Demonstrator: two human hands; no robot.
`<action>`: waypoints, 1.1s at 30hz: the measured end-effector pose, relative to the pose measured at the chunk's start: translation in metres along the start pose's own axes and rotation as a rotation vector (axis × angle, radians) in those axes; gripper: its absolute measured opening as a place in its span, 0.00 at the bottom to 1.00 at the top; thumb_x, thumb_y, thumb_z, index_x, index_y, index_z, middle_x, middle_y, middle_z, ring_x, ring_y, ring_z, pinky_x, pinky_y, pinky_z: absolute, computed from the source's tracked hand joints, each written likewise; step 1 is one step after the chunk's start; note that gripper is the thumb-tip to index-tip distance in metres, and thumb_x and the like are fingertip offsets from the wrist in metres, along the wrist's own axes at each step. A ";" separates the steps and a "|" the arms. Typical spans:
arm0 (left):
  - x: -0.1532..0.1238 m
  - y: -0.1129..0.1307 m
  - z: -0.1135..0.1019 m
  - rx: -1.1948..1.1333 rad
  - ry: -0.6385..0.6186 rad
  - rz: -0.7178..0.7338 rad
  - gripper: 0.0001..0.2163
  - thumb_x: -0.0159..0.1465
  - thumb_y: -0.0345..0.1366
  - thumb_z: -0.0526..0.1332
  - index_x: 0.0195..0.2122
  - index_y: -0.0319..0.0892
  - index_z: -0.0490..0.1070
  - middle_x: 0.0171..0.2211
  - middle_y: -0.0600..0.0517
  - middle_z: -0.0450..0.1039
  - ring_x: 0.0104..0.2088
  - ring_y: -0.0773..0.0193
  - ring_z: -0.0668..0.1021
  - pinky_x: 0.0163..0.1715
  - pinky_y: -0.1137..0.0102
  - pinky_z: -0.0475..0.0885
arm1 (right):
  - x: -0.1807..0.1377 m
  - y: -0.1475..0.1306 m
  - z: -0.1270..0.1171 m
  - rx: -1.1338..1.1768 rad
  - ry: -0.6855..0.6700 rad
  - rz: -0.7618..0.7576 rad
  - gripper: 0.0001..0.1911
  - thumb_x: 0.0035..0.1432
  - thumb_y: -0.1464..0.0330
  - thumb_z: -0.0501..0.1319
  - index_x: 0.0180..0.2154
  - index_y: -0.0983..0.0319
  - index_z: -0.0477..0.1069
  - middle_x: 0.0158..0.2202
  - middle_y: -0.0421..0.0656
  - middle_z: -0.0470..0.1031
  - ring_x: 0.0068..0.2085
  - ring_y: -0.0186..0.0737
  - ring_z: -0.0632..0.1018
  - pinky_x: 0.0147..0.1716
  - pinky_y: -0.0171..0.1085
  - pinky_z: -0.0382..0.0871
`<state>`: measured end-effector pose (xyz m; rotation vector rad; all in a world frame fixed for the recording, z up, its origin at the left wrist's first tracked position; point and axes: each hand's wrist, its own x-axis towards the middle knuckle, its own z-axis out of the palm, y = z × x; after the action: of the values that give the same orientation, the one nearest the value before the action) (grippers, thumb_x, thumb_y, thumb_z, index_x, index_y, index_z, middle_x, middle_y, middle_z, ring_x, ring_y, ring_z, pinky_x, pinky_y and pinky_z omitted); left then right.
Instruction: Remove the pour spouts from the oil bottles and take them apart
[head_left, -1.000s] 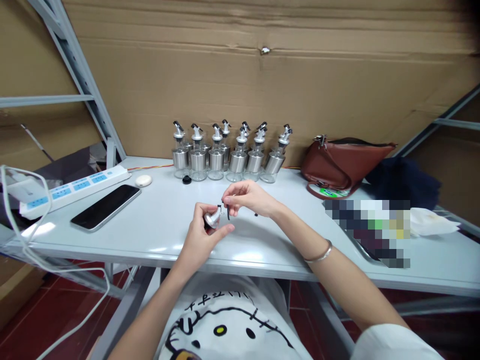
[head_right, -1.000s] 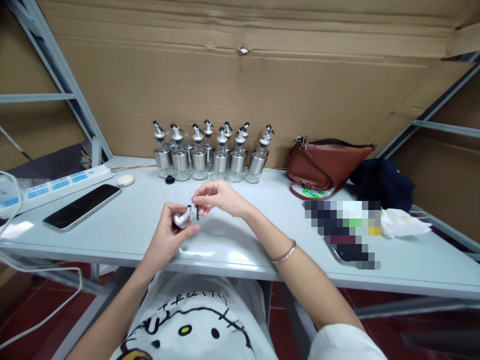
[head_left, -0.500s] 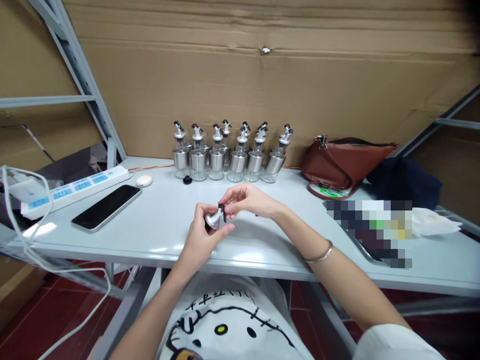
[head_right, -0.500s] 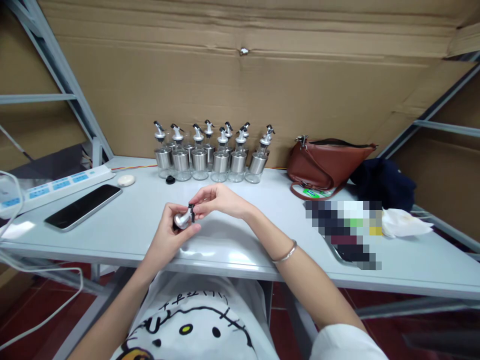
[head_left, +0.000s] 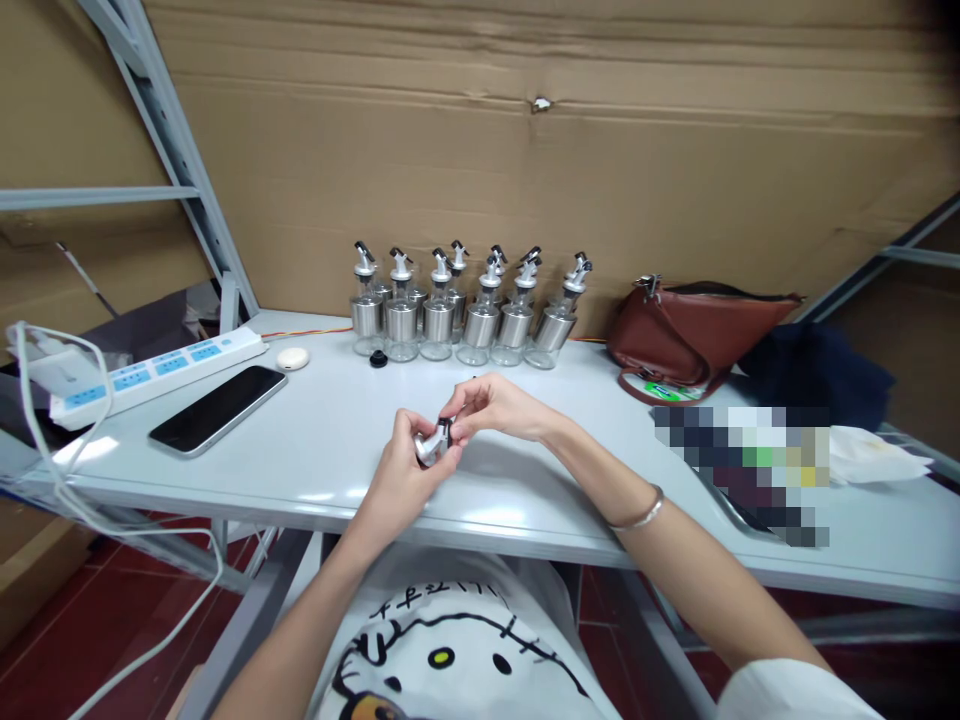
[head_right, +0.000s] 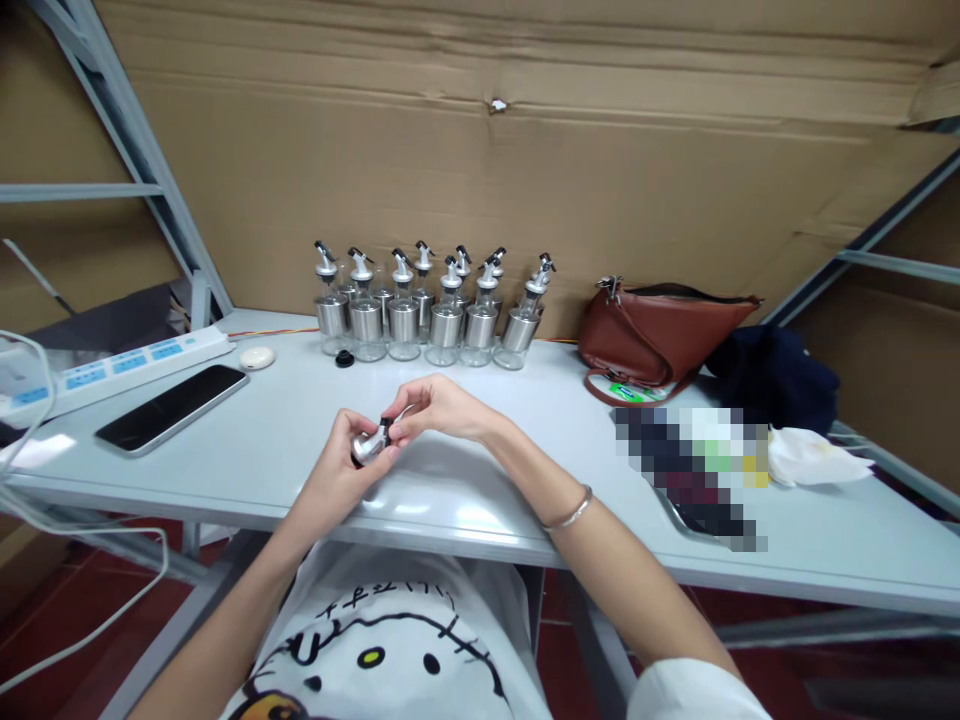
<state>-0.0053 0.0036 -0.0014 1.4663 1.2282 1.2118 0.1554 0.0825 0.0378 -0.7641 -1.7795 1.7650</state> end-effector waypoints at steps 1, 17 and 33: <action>0.000 -0.001 0.000 -0.002 0.003 0.010 0.14 0.55 0.38 0.61 0.34 0.44 0.54 0.24 0.61 0.59 0.21 0.73 0.62 0.23 0.76 0.57 | 0.001 0.002 0.000 -0.002 0.009 -0.008 0.15 0.33 0.68 0.73 0.26 0.66 0.71 0.27 0.40 0.77 0.25 0.30 0.77 0.27 0.31 0.74; 0.000 0.010 0.002 -0.110 0.066 0.075 0.20 0.50 0.38 0.65 0.37 0.45 0.54 0.29 0.59 0.60 0.25 0.73 0.67 0.28 0.76 0.63 | -0.003 -0.009 -0.006 0.024 0.091 -0.126 0.13 0.35 0.70 0.72 0.26 0.65 0.72 0.30 0.41 0.78 0.29 0.33 0.79 0.33 0.35 0.75; 0.001 0.009 -0.001 -0.092 0.112 0.041 0.22 0.47 0.41 0.68 0.33 0.44 0.54 0.27 0.60 0.59 0.25 0.72 0.64 0.28 0.75 0.61 | -0.003 -0.010 0.006 -0.066 0.076 -0.114 0.10 0.36 0.74 0.71 0.26 0.65 0.75 0.27 0.39 0.78 0.29 0.30 0.77 0.34 0.32 0.72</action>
<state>-0.0046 0.0034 0.0076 1.3781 1.2045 1.3759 0.1529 0.0766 0.0481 -0.7313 -1.8013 1.5898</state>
